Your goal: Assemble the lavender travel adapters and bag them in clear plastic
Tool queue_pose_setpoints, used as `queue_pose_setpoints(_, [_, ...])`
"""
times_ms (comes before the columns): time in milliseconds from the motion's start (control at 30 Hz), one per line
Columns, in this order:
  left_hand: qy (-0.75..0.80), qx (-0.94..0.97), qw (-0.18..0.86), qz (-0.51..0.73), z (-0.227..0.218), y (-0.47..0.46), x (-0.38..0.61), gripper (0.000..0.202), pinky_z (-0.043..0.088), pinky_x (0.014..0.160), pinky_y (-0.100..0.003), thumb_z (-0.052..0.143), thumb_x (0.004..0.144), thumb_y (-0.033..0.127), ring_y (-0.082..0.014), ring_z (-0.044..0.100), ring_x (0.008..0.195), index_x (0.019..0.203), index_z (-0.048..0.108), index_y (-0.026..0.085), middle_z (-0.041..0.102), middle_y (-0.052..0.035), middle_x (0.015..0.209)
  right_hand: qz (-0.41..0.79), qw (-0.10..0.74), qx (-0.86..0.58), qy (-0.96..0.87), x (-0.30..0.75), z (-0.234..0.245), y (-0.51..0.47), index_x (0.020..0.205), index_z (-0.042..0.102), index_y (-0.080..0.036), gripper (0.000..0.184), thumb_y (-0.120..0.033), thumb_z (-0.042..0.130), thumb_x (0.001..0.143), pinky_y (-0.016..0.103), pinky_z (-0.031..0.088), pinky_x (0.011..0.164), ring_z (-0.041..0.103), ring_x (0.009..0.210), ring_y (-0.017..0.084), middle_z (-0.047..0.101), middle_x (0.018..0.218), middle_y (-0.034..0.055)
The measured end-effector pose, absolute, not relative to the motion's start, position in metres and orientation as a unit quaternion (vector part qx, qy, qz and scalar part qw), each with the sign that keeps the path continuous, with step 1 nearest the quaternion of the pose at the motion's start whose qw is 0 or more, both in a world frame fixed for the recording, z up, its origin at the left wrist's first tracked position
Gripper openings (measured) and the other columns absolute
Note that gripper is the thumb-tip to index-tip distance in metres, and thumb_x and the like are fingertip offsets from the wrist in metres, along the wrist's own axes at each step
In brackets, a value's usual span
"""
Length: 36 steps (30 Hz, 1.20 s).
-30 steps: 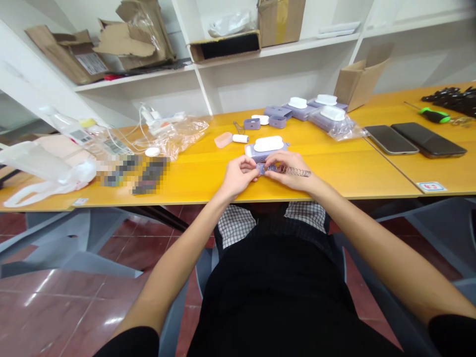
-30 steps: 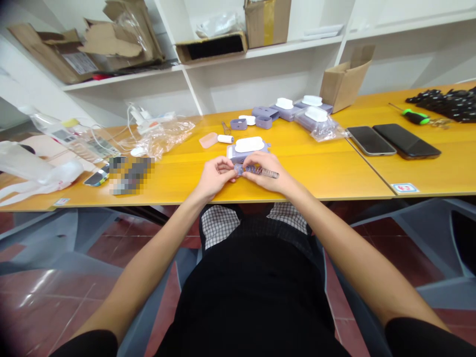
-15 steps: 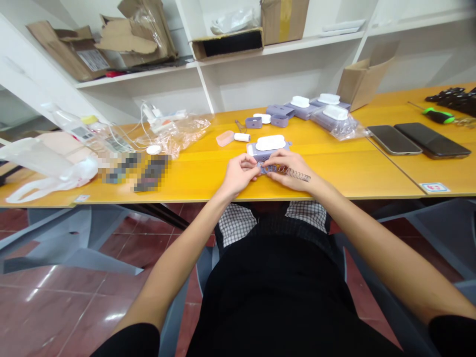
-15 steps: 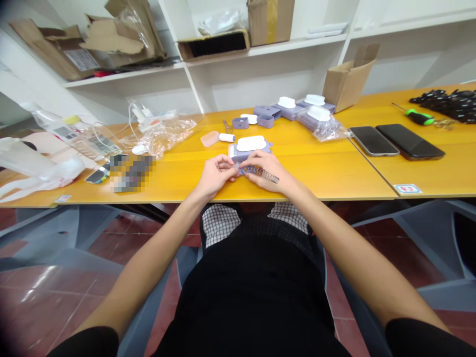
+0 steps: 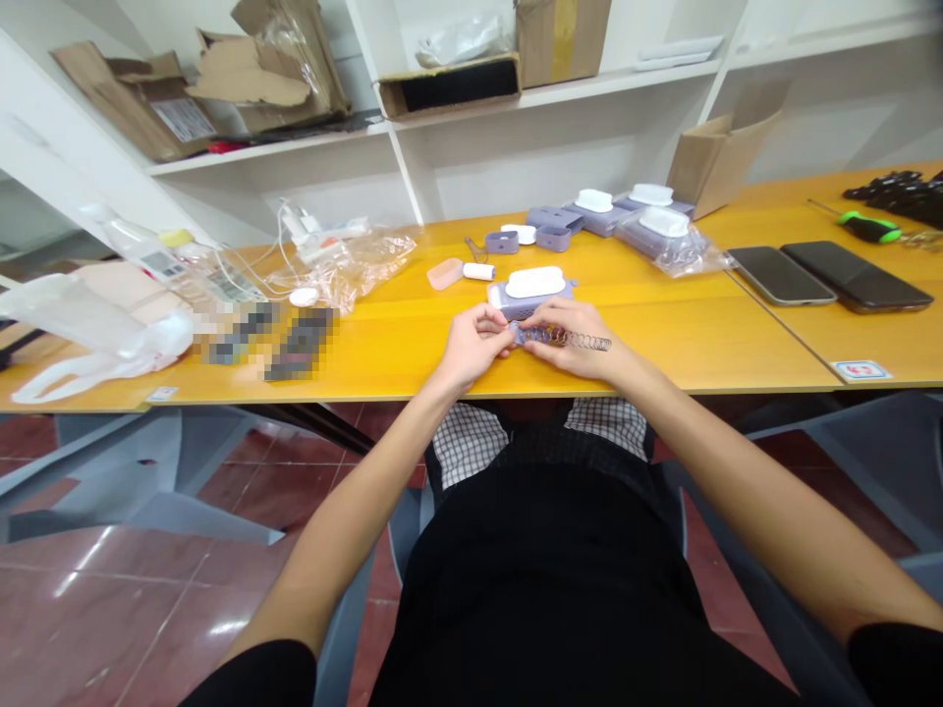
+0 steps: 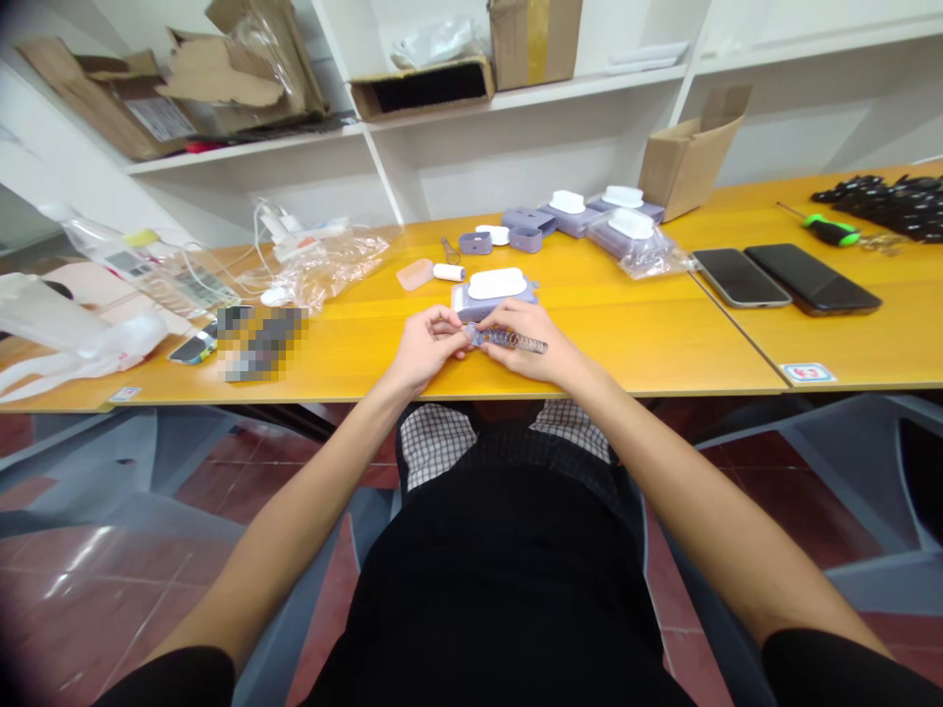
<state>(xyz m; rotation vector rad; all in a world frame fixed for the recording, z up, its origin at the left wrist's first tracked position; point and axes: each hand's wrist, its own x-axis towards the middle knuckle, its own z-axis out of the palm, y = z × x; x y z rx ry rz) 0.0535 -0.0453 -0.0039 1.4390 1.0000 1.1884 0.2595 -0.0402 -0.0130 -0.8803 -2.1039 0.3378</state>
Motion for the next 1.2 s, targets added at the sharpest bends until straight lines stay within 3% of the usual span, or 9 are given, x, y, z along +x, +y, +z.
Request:
queue_pose_setpoints(300, [0.413, 0.596, 0.484, 0.491, -0.005, -0.0449, 0.054, 0.025, 0.056, 0.061, -0.023, 0.079, 0.079, 0.014, -0.0122, 0.07, 0.066, 0.084, 0.055, 0.018, 0.069, -0.0002, 0.071, 0.115, 0.421, -0.357, -0.826, 0.2599, -0.0165, -0.0393, 0.103, 0.078, -0.027, 0.018, -0.038, 0.077, 0.088, 0.044, 0.057, 0.085, 0.069, 0.089, 0.025, 0.075, 0.103, 0.0066])
queue_pose_setpoints(967, [0.41, 0.6, 0.48, 0.491, -0.0038, -0.0458, 0.0544, 0.025, 0.059, 0.062, -0.022, 0.077, 0.074, 0.008, -0.009, 0.069, 0.059, 0.082, 0.055, 0.017, 0.068, 0.0016, 0.072, 0.095, 0.427, -0.422, -0.794, 0.2597, -0.0144, -0.0411, 0.09, 0.074, -0.023, 0.01, -0.026, 0.074, 0.081, 0.041, 0.054, 0.077, 0.068, 0.078, 0.024, 0.076, 0.088, 0.0058])
queue_pose_setpoints(1200, [0.416, 0.579, 0.486, 0.505, -0.0059, -0.0448, 0.0556, 0.026, 0.061, 0.063, -0.023, 0.077, 0.074, 0.008, -0.0107, 0.071, 0.063, 0.084, 0.054, 0.017, 0.067, 0.0016, 0.073, 0.065, 0.464, -0.379, -0.798, 0.2624, -0.017, -0.037, 0.098, 0.075, -0.023, 0.017, -0.026, 0.075, 0.081, 0.045, 0.055, 0.085, 0.067, 0.089, 0.027, 0.072, 0.099, 0.0077])
